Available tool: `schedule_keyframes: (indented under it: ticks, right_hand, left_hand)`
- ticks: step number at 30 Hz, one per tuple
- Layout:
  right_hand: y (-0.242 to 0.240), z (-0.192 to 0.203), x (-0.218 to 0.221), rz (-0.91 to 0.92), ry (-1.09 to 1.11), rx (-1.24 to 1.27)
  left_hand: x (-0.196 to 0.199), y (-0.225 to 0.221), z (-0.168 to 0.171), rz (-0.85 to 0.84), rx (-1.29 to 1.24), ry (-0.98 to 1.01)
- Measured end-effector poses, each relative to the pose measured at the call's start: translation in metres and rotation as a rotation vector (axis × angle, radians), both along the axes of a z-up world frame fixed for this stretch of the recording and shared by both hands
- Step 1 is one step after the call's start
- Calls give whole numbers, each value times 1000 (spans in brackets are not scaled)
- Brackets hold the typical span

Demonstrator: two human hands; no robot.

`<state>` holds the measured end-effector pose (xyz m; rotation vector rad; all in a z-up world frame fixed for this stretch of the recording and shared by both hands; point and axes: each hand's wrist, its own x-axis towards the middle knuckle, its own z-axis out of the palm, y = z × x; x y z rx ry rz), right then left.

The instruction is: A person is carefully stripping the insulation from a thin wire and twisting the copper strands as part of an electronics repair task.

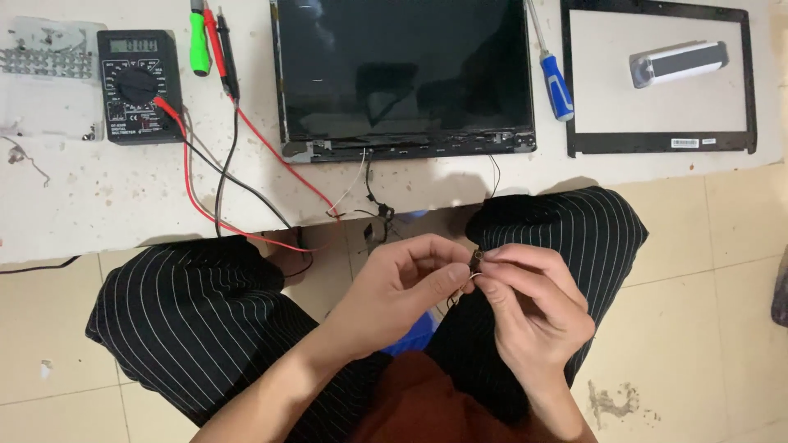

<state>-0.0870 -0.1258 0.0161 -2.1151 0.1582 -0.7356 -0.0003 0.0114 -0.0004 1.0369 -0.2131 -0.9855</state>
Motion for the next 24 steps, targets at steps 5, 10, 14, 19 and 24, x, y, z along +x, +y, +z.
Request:
schedule_keyframes:
  ticks: [5, 10, 14, 19, 24]
  right_hand:
    - [0, 6, 4, 3, -23, -121]
    - [-2, 10, 5, 20, -42, -193]
    - [-10, 7, 3, 76, -97, -216]
    - [-21, 17, 3, 273, -21, -325]
    - [-23, 27, 6, 333, 25, -192]
  left_hand:
    - [0, 0, 5, 64, 51, -78]
    - [-2, -2, 2, 183, 196, -219]
    - [-2, -3, 2, 116, 149, -71]
    - [0, -4, 9, 60, 147, 18]
    - [-1, -2, 0, 0, -5, -49]
